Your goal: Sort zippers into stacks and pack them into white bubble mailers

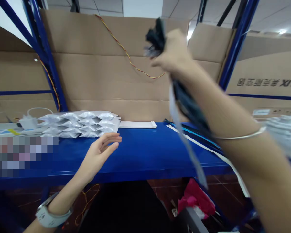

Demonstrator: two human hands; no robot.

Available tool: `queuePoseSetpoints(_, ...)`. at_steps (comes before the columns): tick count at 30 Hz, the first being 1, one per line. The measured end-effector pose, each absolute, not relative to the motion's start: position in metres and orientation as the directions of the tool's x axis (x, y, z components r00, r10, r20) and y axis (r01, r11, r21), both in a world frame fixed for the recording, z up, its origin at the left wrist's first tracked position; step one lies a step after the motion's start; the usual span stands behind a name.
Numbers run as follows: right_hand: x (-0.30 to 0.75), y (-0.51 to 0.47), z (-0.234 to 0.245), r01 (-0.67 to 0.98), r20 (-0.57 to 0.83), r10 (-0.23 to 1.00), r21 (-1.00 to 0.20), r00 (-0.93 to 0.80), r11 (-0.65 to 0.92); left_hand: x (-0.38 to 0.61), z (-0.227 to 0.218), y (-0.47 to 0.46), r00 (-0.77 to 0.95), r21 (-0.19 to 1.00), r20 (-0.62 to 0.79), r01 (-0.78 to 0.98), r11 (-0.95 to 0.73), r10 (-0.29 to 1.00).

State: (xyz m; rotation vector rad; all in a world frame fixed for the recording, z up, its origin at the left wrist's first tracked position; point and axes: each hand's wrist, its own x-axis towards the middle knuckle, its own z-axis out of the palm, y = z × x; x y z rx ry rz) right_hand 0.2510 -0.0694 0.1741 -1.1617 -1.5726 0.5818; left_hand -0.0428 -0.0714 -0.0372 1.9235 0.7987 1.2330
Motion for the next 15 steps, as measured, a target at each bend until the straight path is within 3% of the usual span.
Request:
queuePoseSetpoints(6, 0.113, -0.020, 0.116, -0.107, 0.487, 0.865, -0.872, -0.120, 0.477, -0.047, -0.032, -0.053, 0.148, 0.839, 0.536, 0.022, -0.544, 0.831)
queuePoseSetpoints(10, 0.054, 0.005, 0.089, -0.433, 0.519, 0.850, -0.790, -0.093, 0.435, -0.042, -0.024, -0.052, 0.211, 0.871, 0.490, -0.063, -0.488, 0.846)
queuePoseSetpoints(12, 0.045, 0.010, 0.081, -0.499, 0.509, 0.858, -0.761, -0.062, 0.416, -0.042, -0.025, -0.054, 0.330, 0.915, 0.401, -0.190, -0.356, 0.855)
queuePoseSetpoints(15, 0.053, 0.011, 0.080, -0.415, 0.537, 0.843, -0.764, 0.012, 0.493, -0.044, -0.032, -0.058, 0.492, 0.943, 0.293, -0.292, -0.161, 0.820)
